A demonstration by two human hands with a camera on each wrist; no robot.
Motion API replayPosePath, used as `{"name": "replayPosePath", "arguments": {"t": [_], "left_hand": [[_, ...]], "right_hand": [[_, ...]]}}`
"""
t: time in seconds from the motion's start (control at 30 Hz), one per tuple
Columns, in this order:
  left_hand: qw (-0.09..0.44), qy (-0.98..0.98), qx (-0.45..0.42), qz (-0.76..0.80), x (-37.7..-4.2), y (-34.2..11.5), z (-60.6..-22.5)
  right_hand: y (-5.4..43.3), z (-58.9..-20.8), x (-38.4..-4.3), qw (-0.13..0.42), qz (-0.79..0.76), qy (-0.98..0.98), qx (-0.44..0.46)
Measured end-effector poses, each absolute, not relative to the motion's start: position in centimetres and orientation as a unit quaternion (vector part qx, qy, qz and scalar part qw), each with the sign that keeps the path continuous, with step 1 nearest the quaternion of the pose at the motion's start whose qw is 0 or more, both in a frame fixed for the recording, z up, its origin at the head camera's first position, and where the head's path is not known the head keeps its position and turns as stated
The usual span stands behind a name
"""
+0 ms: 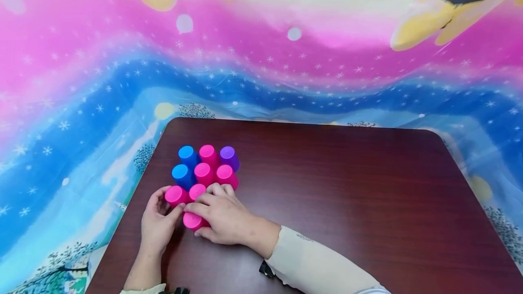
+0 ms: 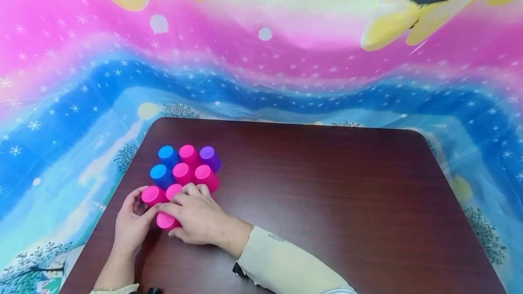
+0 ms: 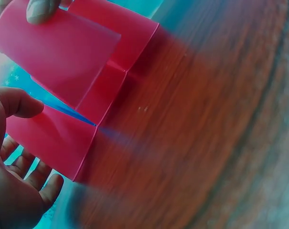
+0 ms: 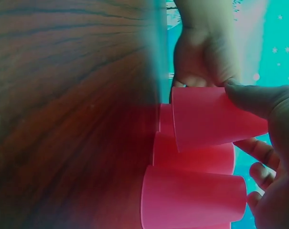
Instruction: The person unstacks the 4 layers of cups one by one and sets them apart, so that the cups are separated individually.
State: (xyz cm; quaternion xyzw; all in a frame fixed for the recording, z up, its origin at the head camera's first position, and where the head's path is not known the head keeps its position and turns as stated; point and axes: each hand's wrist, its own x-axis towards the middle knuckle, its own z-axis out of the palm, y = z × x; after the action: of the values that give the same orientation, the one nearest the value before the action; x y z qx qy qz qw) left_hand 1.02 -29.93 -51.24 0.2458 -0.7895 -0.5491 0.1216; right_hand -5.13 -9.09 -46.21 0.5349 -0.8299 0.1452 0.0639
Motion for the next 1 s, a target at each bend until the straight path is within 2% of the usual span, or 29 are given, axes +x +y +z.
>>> {"name": "replayPosePath", "arguments": {"t": [1.0], "left_hand": [[0.109,-0.787,0.244,-0.557,1.2,-29.9,-50.7]], "right_hand": [[-10.4,-47.4,-4.1,0.102,0.071,-0.842,0.525]]}}
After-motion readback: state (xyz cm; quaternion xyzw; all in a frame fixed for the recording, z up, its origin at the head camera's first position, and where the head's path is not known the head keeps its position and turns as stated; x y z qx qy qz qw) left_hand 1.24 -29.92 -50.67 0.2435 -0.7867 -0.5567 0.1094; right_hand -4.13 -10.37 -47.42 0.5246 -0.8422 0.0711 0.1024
